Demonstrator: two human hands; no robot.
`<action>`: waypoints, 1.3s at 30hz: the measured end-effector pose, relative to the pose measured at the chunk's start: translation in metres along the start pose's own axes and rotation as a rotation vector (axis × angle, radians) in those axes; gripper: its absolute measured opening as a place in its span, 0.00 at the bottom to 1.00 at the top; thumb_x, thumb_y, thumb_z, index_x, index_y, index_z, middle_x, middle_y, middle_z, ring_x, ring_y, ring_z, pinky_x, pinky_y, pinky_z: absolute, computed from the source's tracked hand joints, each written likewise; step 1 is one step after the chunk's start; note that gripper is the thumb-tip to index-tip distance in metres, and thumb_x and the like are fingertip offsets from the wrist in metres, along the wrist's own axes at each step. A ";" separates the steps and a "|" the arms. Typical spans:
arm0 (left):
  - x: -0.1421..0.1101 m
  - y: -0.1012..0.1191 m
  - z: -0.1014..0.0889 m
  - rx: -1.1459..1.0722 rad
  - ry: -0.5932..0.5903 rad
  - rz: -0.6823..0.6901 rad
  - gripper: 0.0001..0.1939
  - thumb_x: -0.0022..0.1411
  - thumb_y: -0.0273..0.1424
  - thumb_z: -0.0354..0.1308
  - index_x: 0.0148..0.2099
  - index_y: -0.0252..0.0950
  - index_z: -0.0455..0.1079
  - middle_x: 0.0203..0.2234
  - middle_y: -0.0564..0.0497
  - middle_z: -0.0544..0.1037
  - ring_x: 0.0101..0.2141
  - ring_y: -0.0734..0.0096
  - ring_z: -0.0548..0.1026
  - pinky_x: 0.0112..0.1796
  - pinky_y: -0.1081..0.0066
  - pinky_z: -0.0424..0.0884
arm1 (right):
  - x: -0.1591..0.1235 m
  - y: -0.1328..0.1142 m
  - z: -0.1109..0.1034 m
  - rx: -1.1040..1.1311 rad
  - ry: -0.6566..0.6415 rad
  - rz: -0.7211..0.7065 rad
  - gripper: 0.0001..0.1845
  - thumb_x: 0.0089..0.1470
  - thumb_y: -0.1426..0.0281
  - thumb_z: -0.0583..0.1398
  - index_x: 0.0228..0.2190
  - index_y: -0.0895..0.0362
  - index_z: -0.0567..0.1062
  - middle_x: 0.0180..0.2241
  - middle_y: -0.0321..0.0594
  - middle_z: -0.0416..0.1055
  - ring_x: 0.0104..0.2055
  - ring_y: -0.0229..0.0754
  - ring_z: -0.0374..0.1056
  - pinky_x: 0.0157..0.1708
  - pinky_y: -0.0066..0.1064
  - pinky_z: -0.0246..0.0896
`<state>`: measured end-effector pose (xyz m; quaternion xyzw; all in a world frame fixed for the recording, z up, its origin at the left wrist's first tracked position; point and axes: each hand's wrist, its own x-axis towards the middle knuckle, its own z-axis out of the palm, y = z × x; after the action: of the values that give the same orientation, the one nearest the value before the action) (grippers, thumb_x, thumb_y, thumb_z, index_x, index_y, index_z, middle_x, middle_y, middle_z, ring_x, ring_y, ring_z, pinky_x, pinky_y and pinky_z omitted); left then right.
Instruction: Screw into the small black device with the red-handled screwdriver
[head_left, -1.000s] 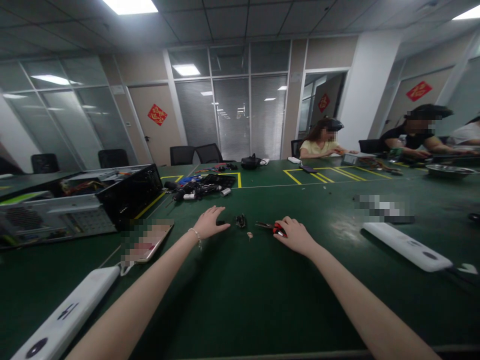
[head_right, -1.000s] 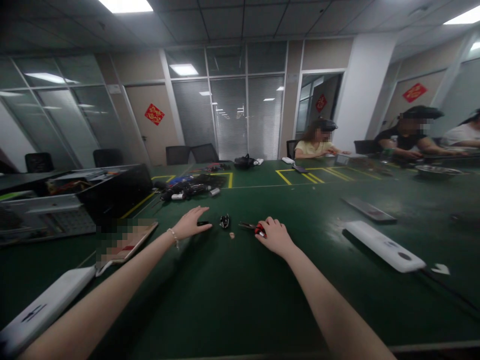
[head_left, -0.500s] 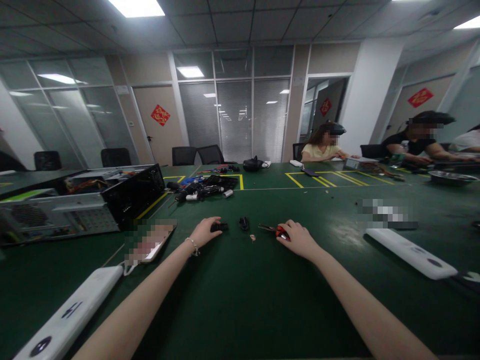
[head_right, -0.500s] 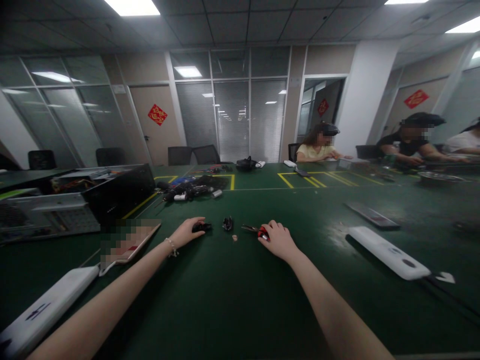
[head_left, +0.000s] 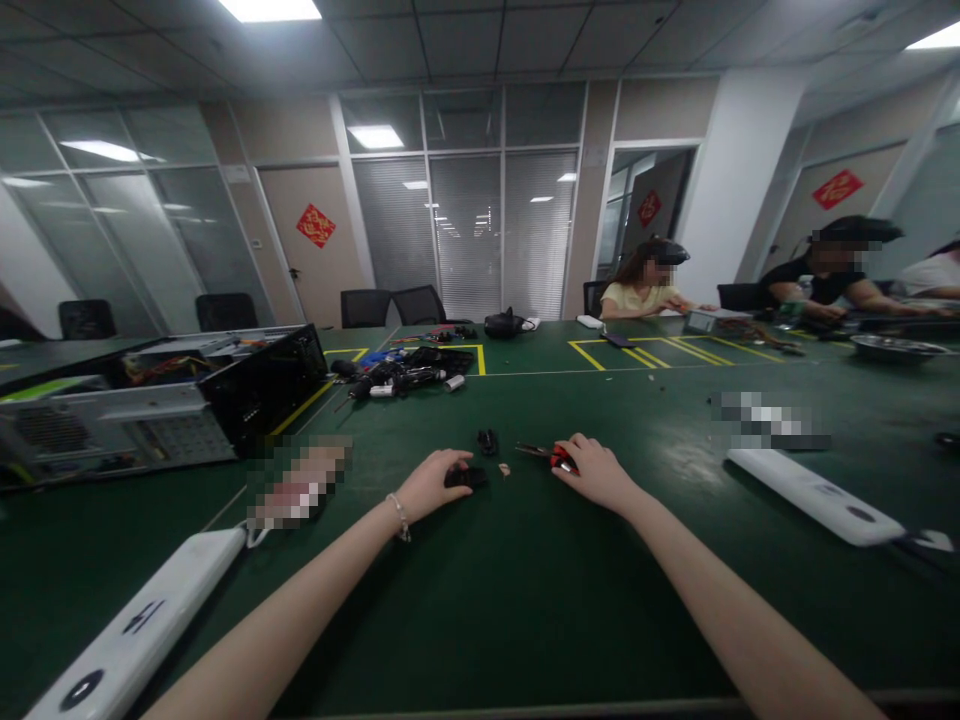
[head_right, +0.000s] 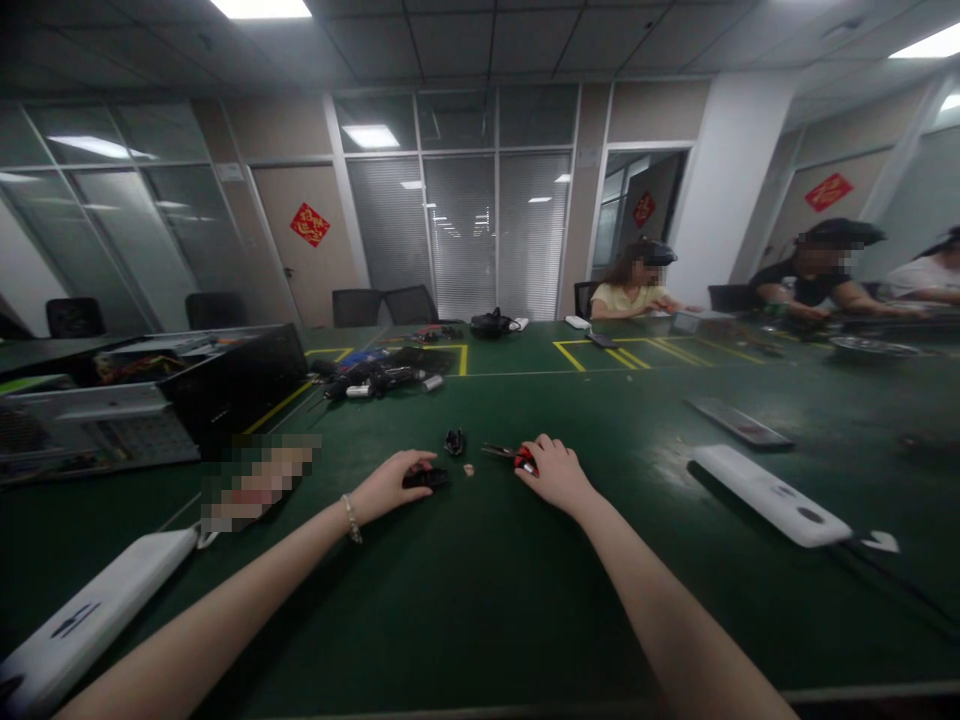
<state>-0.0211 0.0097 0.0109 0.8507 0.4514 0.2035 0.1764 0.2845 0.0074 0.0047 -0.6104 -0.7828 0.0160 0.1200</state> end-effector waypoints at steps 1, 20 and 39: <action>0.001 0.004 0.002 -0.004 -0.008 0.003 0.25 0.51 0.35 0.59 0.52 0.39 0.61 0.41 0.49 0.71 0.42 0.63 0.68 0.43 0.65 0.65 | 0.000 0.000 -0.001 0.007 -0.007 0.003 0.28 0.49 0.54 0.50 0.49 0.54 0.63 0.46 0.46 0.60 0.46 0.48 0.58 0.44 0.38 0.53; 0.005 0.010 0.012 -0.068 -0.034 0.043 0.23 0.53 0.39 0.57 0.52 0.41 0.61 0.45 0.49 0.67 0.45 0.60 0.65 0.45 0.61 0.63 | -0.008 -0.001 -0.011 -0.022 -0.008 0.065 0.35 0.45 0.51 0.54 0.52 0.55 0.60 0.48 0.48 0.58 0.50 0.51 0.54 0.47 0.42 0.49; 0.005 0.011 0.012 -0.014 -0.042 0.075 0.21 0.55 0.39 0.55 0.51 0.42 0.61 0.45 0.50 0.67 0.46 0.61 0.65 0.45 0.62 0.63 | -0.003 -0.002 -0.035 0.864 -0.060 0.074 0.32 0.57 0.61 0.26 0.57 0.54 0.49 0.56 0.41 0.54 0.55 0.38 0.55 0.47 0.35 0.54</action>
<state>-0.0043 0.0068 0.0068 0.8699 0.4140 0.1951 0.1838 0.2908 -0.0006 0.0389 -0.5309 -0.6849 0.3643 0.3410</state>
